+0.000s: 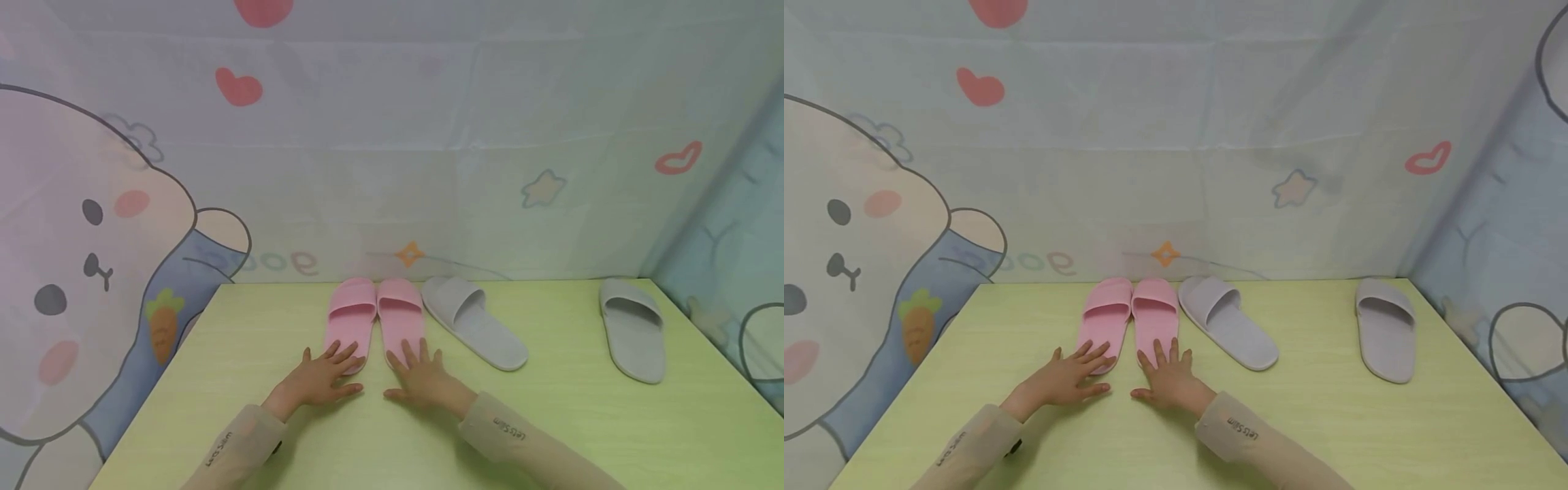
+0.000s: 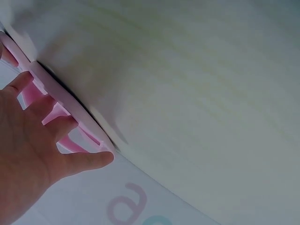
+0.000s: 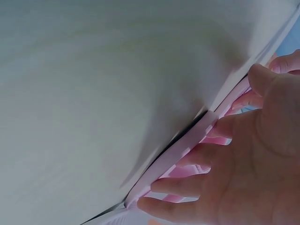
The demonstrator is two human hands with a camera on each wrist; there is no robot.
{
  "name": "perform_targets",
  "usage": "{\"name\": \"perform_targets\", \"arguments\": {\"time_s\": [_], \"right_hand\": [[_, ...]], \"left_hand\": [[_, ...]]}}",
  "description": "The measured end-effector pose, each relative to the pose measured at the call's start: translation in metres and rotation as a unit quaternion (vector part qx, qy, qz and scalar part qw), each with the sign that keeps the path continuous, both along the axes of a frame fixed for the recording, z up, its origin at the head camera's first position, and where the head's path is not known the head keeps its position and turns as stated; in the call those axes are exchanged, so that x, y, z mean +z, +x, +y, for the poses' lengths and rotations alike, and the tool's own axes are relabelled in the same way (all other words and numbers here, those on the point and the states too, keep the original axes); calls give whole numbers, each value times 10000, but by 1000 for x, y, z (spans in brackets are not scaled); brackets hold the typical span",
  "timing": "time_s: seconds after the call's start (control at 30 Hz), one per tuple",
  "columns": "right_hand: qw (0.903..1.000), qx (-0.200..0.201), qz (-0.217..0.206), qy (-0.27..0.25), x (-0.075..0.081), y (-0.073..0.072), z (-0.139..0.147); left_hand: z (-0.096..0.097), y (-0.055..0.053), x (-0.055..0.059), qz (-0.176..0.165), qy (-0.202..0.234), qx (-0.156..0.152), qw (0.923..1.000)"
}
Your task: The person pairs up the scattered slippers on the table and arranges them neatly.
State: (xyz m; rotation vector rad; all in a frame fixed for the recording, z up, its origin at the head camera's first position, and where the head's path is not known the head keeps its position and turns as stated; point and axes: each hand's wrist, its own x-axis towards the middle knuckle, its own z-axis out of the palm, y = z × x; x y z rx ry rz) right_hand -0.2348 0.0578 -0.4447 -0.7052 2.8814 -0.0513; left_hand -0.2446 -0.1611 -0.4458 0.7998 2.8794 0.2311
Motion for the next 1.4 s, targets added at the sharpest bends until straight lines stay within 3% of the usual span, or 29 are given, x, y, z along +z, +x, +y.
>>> {"name": "perform_targets", "arguments": {"time_s": [0.63,0.83,1.0,1.4], "right_hand": [[9998,-124,-22,-181,5,4,-7],[9995,-103,-117,-260,-2,-2,-3],[9993,-34,-202,-310,-9,-8,7],[9966,282,-320,-698,-6,-8,26]], "left_hand": [[4,-4,-5,23,-28,113,9999],[4,-3,-5,42,-32,119,9999],[5,-1,-4,30,8,153,9999],[6,8,6,-46,146,236,9996]]}}
